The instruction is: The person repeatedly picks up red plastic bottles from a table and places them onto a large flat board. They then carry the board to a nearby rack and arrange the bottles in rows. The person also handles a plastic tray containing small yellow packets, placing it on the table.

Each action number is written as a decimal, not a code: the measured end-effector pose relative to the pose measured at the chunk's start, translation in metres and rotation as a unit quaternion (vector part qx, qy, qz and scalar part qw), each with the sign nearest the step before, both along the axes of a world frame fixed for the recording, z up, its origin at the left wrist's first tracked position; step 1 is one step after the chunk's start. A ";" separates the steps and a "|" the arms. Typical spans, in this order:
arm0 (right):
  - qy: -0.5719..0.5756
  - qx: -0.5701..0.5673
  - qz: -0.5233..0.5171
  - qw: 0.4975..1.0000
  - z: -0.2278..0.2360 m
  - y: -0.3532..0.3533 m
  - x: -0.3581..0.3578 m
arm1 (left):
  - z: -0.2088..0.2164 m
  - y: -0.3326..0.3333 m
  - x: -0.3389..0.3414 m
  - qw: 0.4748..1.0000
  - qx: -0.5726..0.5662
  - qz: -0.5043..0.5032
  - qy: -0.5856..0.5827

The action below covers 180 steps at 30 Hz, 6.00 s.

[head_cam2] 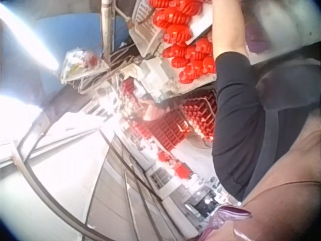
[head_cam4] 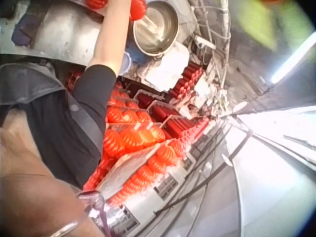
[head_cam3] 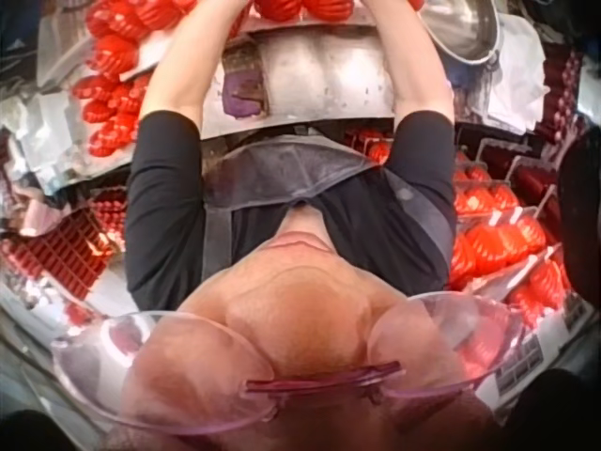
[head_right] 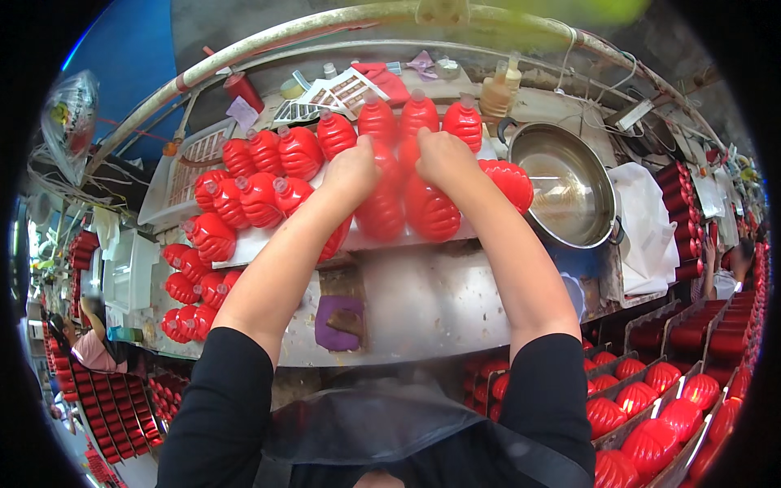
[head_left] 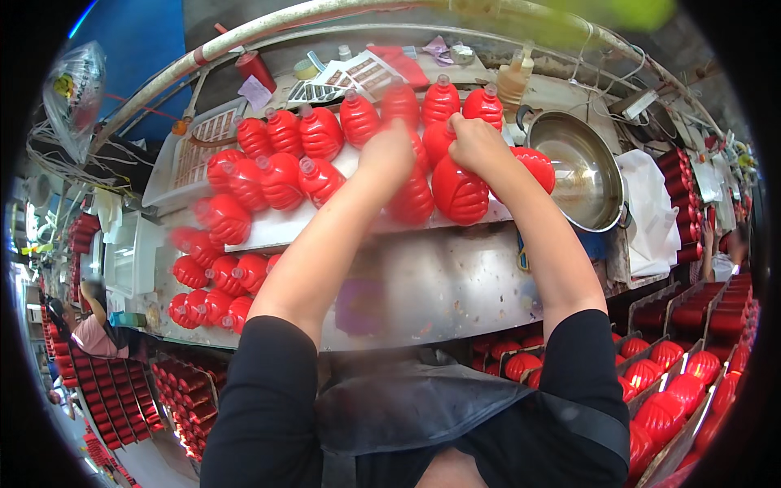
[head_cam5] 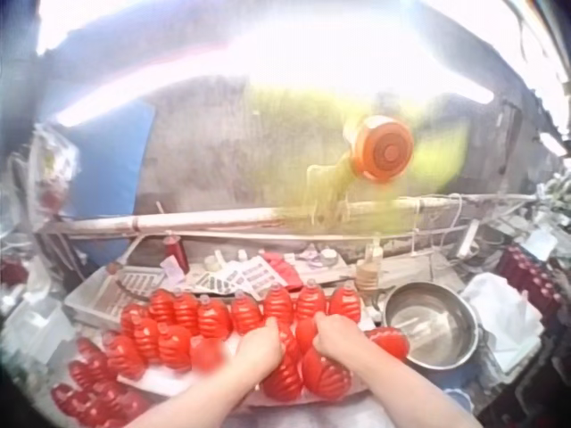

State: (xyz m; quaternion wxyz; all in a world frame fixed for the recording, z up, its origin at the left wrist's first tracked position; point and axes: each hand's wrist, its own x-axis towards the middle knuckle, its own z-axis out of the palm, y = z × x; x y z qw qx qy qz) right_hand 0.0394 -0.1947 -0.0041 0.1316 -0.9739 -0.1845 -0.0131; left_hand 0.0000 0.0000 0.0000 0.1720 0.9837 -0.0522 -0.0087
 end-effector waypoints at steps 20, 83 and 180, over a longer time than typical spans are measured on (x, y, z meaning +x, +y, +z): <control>-0.124 0.287 -0.202 0.928 -0.010 -0.045 -0.024 | -0.015 0.029 -0.019 0.932 -0.280 0.105 -0.203; 0.021 0.267 -0.954 0.137 -0.174 0.285 -1.149 | 0.238 -0.350 -0.602 0.593 -0.314 -0.674 -0.309; -0.035 -0.063 -0.653 0.754 0.424 -0.522 -0.858 | 0.421 -0.638 -0.525 0.621 0.020 -0.766 -0.163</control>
